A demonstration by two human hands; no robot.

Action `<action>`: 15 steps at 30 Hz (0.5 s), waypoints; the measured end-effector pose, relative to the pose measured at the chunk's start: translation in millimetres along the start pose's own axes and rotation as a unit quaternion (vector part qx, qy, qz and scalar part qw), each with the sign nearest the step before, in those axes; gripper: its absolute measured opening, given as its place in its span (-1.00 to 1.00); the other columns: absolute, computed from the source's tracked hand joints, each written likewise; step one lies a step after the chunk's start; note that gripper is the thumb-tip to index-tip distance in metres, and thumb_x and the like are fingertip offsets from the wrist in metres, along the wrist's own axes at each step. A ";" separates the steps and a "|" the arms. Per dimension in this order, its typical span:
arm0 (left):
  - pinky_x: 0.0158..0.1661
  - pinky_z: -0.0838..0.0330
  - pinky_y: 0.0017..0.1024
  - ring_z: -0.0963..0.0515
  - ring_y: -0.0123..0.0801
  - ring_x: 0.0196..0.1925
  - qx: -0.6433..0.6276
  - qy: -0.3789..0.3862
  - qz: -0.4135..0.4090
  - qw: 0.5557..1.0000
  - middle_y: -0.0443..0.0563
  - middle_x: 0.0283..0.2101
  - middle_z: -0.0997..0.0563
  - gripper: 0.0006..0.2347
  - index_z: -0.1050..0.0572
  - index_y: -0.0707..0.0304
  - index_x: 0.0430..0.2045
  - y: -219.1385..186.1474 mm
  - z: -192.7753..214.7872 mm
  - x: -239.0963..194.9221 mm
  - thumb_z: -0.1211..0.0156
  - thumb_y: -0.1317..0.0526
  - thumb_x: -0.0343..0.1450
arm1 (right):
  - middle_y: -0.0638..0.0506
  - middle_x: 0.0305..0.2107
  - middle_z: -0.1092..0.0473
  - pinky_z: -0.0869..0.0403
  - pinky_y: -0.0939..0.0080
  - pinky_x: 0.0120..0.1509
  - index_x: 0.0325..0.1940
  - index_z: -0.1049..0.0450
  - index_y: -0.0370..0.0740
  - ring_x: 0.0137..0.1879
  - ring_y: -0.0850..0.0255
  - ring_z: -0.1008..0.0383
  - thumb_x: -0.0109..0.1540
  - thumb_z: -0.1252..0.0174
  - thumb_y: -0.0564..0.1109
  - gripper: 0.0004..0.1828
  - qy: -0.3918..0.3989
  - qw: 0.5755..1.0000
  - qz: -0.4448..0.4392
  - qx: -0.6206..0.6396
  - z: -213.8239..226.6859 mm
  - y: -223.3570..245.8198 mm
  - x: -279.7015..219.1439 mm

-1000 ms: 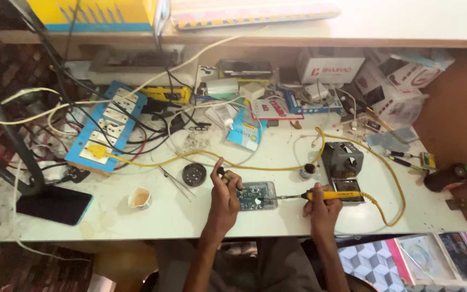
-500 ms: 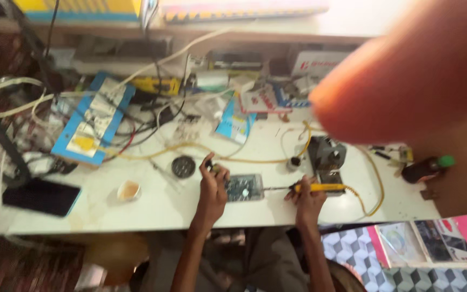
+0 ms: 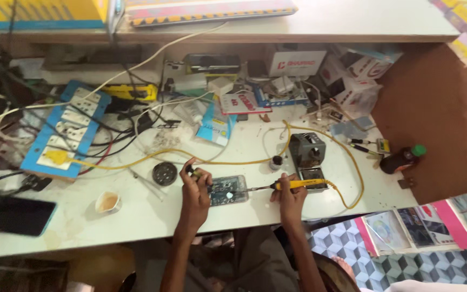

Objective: The person uses a soldering iron and solder wire to work on a small circuit board placed on a cluttered workbench. They repeatedly apply heat and solder to specific points on the board while holding the components steady with their other hand.

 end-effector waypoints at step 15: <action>-0.20 -0.38 -0.47 -0.42 -0.43 -0.32 0.002 -0.007 0.015 1.000 0.04 -0.37 -0.43 -0.71 -0.08 0.38 0.20 -0.5 -1.6 3.7 0.16 0.36 0.59 | 0.06 -0.69 -0.29 -0.27 0.34 -0.58 -0.40 -0.32 -0.26 -0.67 0.34 -0.31 0.39 -0.10 -0.02 -0.65 0.003 1.000 -0.020 0.003 -0.2 -2.6 2.8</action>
Point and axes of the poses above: each hand's wrist, its own x-axis towards the middle knuckle, its own z-axis out of the back of the hand, y = z × x, the point moved 8 cm from there along x, towards the middle knuckle
